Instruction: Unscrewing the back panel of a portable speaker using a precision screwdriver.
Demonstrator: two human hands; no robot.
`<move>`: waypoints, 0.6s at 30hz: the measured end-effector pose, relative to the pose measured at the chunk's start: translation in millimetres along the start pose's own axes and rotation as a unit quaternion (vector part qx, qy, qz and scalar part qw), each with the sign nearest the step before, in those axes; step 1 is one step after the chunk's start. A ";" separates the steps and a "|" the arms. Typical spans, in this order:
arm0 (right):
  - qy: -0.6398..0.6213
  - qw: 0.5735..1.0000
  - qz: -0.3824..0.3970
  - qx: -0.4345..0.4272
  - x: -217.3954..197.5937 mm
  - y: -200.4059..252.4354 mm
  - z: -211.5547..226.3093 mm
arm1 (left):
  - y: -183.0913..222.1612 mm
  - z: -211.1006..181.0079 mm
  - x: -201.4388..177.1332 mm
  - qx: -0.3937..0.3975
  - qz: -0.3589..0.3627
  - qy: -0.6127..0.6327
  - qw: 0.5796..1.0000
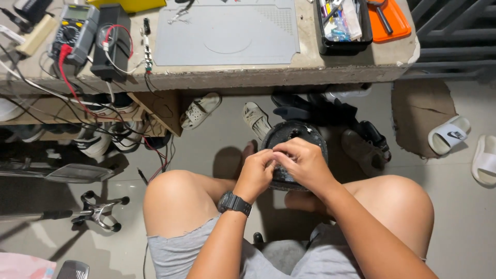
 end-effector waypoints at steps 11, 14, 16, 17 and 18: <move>0.224 0.964 0.023 -0.142 -13.2 -9.0 29.8 | 4.2 32.6 18.1 0.035 -0.002 -0.031 0.999; 0.230 0.959 0.006 -0.164 -9.0 -13.5 33.2 | 1.9 34.5 17.0 0.038 0.001 -0.024 0.999; 0.258 0.950 0.008 -0.177 -2.4 -11.4 27.8 | 0.8 7.4 3.3 0.029 -0.005 0.000 1.000; 0.259 0.950 0.007 -0.175 0.2 -10.4 25.1 | -0.9 4.6 2.0 0.029 -0.003 0.000 1.000; 0.263 0.950 0.005 -0.166 1.7 -9.9 20.6 | -2.9 3.1 0.2 0.018 -0.007 0.021 1.000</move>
Point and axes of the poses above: each hand's wrist, its own y-axis away from the middle knuckle, its own x-axis out of the palm, z = x × y, the point moved 10 cm from there along -y, towards the middle knuckle, and after that the axes turned 13 degrees about -z, right-handed, at the moved point
